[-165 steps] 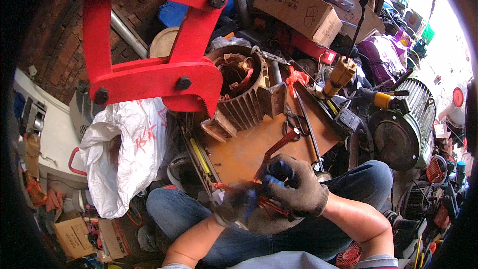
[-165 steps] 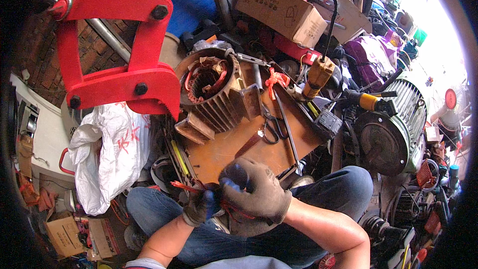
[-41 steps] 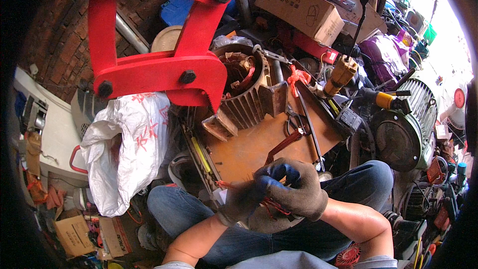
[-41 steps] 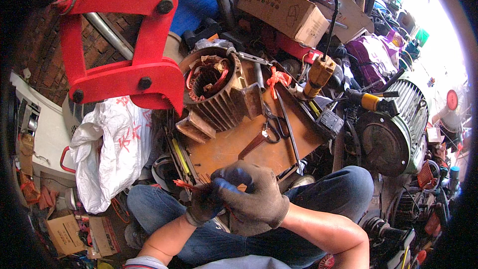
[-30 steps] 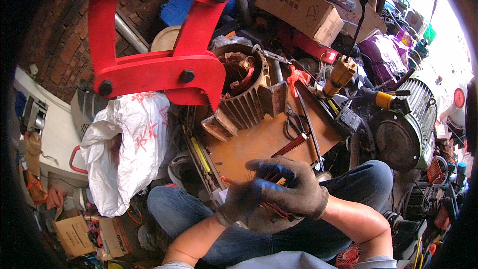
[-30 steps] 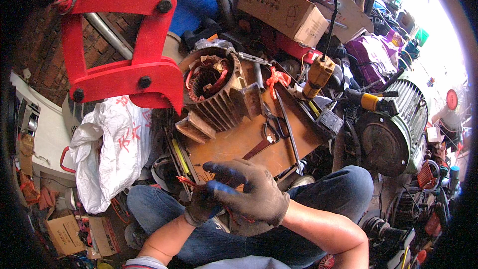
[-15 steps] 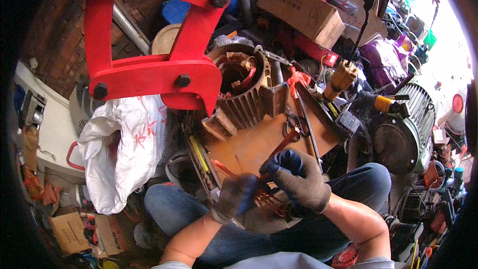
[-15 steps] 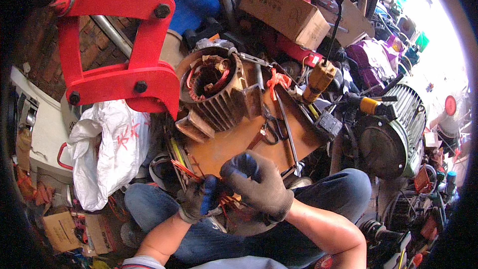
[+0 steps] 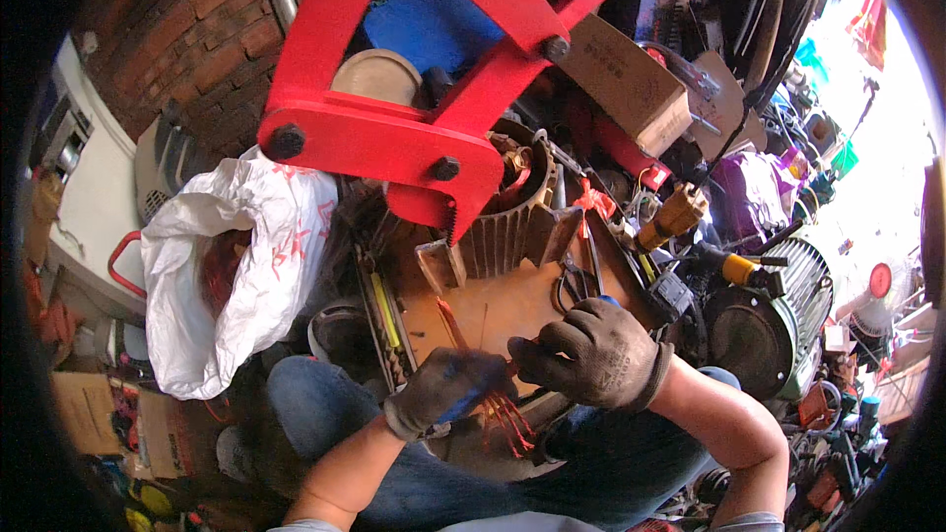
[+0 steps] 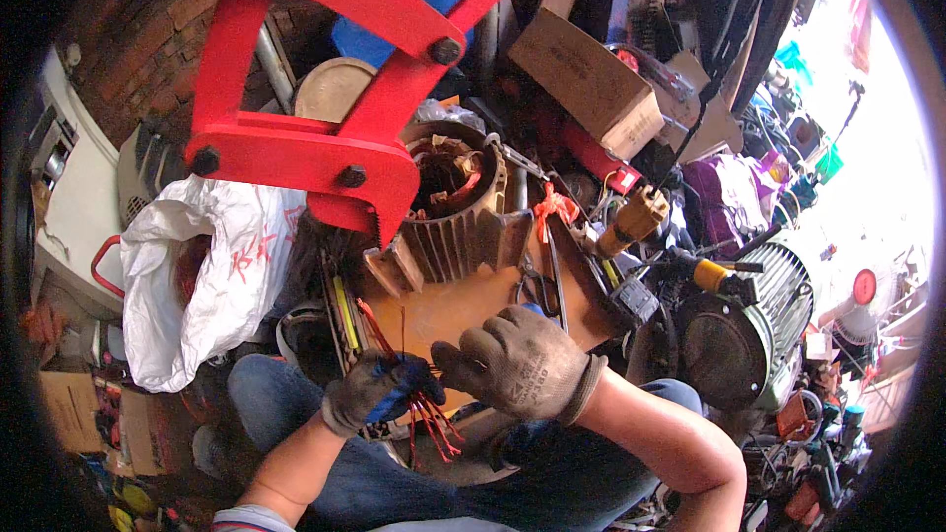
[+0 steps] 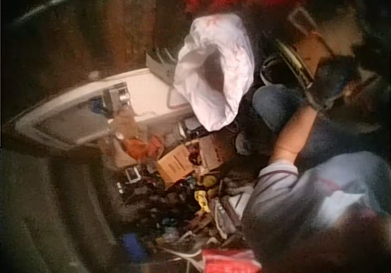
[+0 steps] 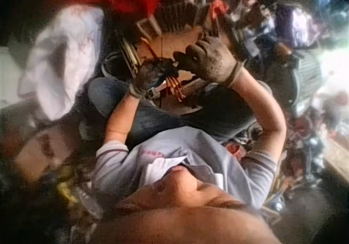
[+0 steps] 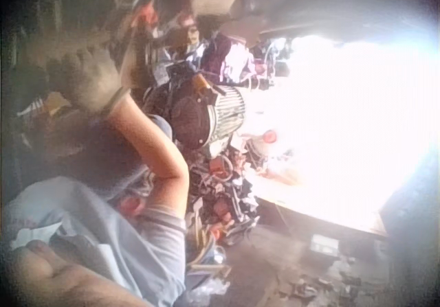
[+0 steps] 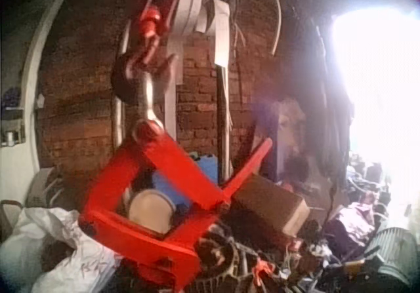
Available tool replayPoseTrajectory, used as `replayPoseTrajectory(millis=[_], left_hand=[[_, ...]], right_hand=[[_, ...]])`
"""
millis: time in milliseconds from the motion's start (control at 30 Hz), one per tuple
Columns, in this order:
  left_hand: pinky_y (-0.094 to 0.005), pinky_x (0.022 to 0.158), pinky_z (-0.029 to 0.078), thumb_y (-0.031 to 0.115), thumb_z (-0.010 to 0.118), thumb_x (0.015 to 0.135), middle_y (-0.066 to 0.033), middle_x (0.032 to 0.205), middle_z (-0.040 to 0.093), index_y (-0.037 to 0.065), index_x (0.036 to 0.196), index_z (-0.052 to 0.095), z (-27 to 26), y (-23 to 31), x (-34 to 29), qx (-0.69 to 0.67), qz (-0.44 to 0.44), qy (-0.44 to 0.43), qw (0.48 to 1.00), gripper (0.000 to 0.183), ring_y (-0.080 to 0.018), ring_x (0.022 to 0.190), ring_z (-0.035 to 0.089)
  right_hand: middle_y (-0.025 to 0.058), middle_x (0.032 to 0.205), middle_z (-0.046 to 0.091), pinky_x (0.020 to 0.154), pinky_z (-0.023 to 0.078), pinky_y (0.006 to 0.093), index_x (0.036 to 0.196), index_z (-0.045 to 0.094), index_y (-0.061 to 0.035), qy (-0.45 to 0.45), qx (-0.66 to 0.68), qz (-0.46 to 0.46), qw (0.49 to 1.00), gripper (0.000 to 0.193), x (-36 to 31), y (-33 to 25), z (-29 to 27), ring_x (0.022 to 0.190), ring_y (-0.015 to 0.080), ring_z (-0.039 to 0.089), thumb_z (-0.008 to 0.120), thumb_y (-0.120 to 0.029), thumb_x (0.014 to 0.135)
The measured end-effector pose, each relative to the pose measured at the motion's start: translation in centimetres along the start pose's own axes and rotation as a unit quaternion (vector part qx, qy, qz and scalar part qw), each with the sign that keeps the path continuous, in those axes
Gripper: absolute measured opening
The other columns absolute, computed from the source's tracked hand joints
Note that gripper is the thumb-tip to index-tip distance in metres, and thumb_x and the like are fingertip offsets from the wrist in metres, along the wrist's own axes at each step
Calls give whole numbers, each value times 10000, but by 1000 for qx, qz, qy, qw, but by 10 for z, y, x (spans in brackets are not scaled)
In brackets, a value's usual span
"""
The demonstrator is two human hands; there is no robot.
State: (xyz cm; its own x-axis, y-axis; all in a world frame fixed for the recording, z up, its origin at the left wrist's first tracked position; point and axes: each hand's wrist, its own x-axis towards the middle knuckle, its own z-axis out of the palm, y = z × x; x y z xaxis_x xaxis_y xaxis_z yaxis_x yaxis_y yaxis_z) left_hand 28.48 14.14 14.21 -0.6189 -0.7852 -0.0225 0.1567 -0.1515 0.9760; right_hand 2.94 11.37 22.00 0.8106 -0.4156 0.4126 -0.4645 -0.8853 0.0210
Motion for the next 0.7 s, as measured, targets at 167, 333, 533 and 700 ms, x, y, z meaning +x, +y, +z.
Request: replayPoseTrajectory(millis=[167, 333, 533, 700], left_hand=[[-313, 891, 536, 195, 569, 1023, -134, 1039, 739, -26, 1148, 685, 6, 12, 3, 60, -12, 50, 997, 278, -193, 950, 704], [-339, 693, 568, 124, 661, 922, -169, 912, 729, 8, 1123, 697, 7, 22, 2, 374, 99, 58, 920, 235, -267, 781, 733], [-318, 815, 559, 112, 659, 921, -139, 986, 747, 5, 1088, 713, 2, 11, 7, 240, 88, 61, 965, 205, -219, 887, 727], [-306, 835, 536, 165, 661, 952, -112, 1012, 740, 10, 1071, 714, -2, 15, 6, 175, -4, -14, 984, 202, -173, 936, 698]], right_hand=[[17, 768, 606, 542, 451, 322, 1059, 713, -120, 16, 140, 123, 982, 299, 5, -7, 15, 624, 165, 584, 737, -216, 777], [13, 694, 631, 515, 446, 263, 920, 741, -41, -150, 611, 478, 613, 286, 3, -8, 30, 567, 96, 560, 667, -318, 928], [99, 922, 658, 603, 512, 314, 1235, 618, -38, 20, 481, 283, 830, 482, -15, 9, 21, 696, 193, 641, 685, -394, 917], [56, 921, 660, 663, 514, 355, 1107, 706, -145, 5, 161, 12, 987, 394, -15, 15, 27, 723, 248, 630, 797, -322, 768]])
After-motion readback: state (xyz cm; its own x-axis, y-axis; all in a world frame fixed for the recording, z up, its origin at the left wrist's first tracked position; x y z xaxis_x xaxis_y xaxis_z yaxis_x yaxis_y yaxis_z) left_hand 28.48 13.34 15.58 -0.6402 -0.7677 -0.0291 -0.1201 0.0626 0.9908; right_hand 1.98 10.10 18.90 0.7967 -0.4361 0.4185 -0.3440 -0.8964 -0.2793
